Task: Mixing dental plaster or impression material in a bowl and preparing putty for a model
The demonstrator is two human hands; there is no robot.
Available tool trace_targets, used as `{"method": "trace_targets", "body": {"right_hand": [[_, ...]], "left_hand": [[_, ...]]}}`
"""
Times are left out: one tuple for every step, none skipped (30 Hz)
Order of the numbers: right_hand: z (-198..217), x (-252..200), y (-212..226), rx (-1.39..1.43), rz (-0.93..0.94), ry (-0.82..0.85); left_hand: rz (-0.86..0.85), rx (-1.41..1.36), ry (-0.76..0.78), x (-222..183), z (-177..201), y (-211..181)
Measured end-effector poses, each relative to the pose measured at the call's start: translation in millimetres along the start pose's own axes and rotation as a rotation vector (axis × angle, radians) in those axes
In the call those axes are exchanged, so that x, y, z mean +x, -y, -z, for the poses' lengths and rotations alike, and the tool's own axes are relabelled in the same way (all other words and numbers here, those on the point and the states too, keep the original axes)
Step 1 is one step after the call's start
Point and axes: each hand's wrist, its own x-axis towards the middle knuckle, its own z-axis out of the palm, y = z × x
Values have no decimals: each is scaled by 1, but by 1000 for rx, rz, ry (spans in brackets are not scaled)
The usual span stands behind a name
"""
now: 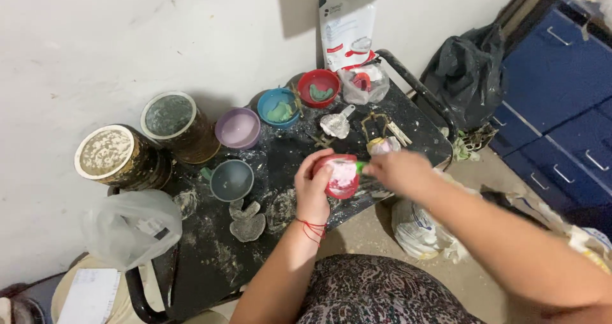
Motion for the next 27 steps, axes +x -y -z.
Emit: {"method": "trace_targets", "body": {"right_hand": [[-16,-3,4,168,-105,109],[-33,-9,9,340,-212,223],[-20,-14,17,339,-208,228],[-6,-18,24,266,-173,249],[9,-22,31,194,-138,269],[-1,-17,24,195,-137,270],[-11,-11,17,-101,197,-137],[-22,-7,9,-395,521,-549],[-9,-3,8,-392,519,-546],[6,2,7,-402,591,-552],[21,8,6,-412,663,-558],[18,8,0,-410,658,-560],[16,8,-7,-251,451,-386],[14,8,-14,-95,244,-210],[13,1,-6,-96,243,-210],[12,-5,2,105,73,22],[11,-11,10,304,-102,253],[11,-12,12,303,-98,252],[11,-12,15,232,-95,234],[11,-14,17,163,-94,216],[10,-15,15,165,-92,217],[8,-17,13,-155,292,-208],[6,-19,10,-477,664,-642],[17,-12,9,-475,662,-641],[29,-6,8,-428,715,-530],[41,2,7,-379,765,-424],[29,5,-5,-376,761,-428]], "left_hand": [[-35,-26,-59,4,3,4],[-65,-47,-120,6,8,9],[-65,-46,-127,6,8,13],[-69,-98,-112,9,9,17],[-74,-150,-96,12,9,21],[-73,-148,-97,10,5,11],[46,-109,-19,8,2,1],[167,-70,60,5,-1,-9],[171,-68,59,-2,-3,0],[208,-48,51,-6,-6,8],[245,-28,43,-10,-9,15],[245,-25,46,-7,-5,12],[189,-12,47,-4,-1,10],[132,-4,46,-2,2,7],[132,-5,47,-2,4,7],[47,-35,8,-2,6,6],[-37,-65,-33,-2,8,6],[-40,-64,-35,-1,9,6],[-45,-61,-11,1,9,5],[-48,-57,13,1,9,5],[-48,-54,11,-1,4,-5],[85,-21,69,-3,-1,-13],[219,12,126,-5,-6,-22],[222,13,127,-10,-5,-10],[275,70,131,-15,-4,2],[325,130,137,-19,-2,12],[325,135,140,-17,-1,13]]}}
